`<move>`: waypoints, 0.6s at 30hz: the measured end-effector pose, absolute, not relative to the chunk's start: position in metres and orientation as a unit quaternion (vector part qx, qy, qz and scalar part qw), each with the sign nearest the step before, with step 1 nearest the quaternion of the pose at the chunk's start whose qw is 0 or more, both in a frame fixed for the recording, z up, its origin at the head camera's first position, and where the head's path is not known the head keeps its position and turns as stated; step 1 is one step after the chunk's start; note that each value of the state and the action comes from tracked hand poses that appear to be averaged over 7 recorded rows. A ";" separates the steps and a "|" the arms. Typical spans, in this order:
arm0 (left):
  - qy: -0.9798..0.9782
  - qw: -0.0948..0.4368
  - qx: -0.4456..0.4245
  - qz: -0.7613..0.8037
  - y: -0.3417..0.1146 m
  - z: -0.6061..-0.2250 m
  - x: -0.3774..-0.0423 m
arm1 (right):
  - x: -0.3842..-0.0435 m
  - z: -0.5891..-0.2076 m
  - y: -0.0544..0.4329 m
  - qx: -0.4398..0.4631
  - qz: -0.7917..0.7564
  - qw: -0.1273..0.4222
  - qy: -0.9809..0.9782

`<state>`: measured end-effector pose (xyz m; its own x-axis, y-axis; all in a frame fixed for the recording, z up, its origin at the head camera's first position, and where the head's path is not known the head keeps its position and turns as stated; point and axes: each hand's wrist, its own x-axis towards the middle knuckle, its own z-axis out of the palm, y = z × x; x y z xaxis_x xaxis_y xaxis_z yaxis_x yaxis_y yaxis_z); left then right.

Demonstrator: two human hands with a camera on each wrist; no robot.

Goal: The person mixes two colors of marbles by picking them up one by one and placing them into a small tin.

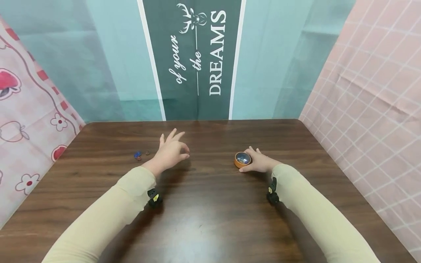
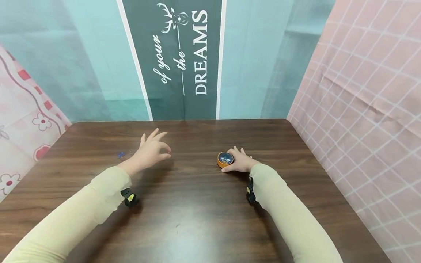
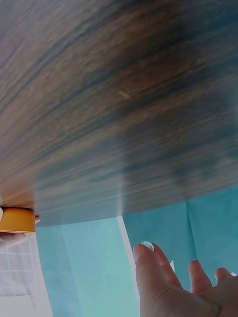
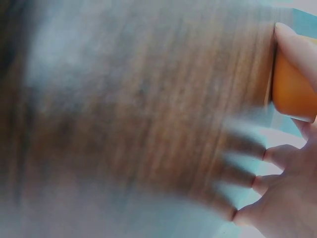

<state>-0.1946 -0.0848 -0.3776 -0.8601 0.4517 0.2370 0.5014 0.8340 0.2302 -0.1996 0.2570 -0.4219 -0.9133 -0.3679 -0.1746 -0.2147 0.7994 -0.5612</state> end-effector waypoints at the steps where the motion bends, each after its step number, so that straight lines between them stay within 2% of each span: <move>1: -0.953 0.086 -0.250 -0.145 -0.084 -0.379 -0.194 | -0.198 -0.422 0.257 -0.156 -0.277 0.143 0.937; 18: -0.947 0.083 -0.265 -0.160 -0.064 -0.379 -0.190 | -0.199 -0.420 0.256 -0.159 -0.273 0.137 0.939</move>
<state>-0.1903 -0.0637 -0.3790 -0.8458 0.4759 0.2410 0.5286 0.8085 0.2586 -0.1988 0.2556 -0.4202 -0.9122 -0.3726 -0.1701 -0.2236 0.8010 -0.5553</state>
